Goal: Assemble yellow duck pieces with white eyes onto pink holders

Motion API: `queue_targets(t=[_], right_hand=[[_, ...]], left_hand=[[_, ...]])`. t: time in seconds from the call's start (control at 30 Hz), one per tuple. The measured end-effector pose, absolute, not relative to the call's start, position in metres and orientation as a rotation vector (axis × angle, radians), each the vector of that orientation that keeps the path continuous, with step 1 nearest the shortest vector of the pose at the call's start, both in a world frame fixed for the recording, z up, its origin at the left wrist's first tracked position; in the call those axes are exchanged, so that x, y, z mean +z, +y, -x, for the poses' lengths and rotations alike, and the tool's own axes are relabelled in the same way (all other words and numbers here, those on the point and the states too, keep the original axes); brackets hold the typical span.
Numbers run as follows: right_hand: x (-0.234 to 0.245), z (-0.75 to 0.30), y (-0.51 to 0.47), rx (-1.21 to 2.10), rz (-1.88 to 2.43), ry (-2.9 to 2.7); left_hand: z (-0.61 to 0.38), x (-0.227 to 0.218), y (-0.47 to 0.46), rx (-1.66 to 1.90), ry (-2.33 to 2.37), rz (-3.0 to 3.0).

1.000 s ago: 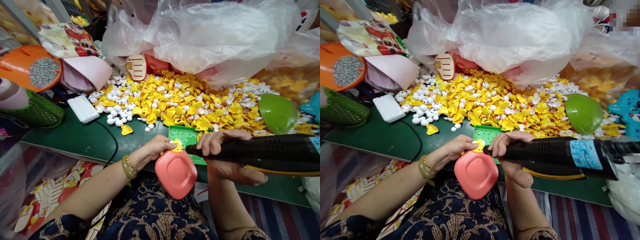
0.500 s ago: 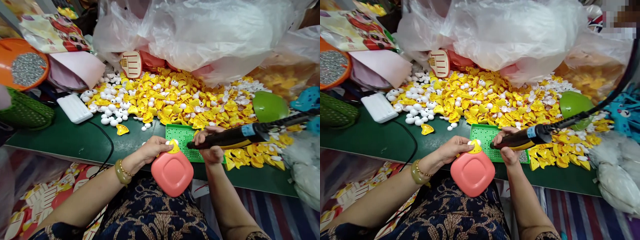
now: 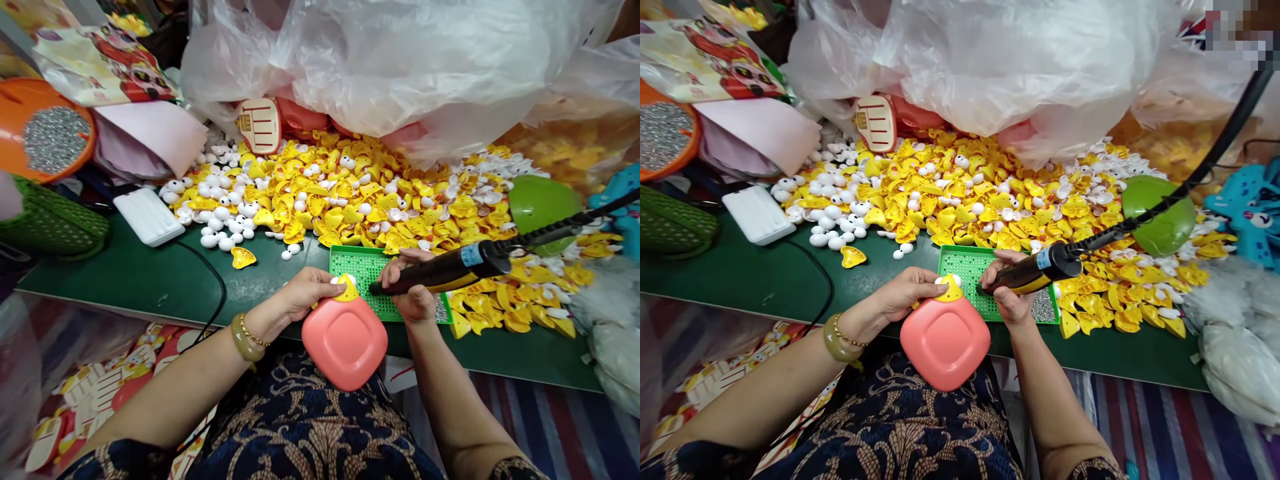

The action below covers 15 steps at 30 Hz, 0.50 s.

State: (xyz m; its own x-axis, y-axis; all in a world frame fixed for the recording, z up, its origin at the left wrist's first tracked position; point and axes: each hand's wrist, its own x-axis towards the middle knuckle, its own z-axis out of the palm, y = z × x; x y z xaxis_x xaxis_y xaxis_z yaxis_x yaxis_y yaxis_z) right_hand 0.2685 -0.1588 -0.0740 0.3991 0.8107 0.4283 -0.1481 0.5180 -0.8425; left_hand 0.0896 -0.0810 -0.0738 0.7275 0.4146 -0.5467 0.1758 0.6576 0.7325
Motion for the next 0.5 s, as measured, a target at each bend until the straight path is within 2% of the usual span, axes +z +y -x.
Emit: queue_targets(t=[0.3, 0.5], right_hand=[[-0.077, -0.268, -0.158, 0.704, 0.798, -0.955], [-0.04, -0.265, -0.162, 0.593, 0.767, -0.952]], left_hand=[[-0.091, -0.072, -0.081, 0.154, 0.779, -0.803], [-0.091, -0.071, -0.081, 0.146, 0.798, -0.843]])
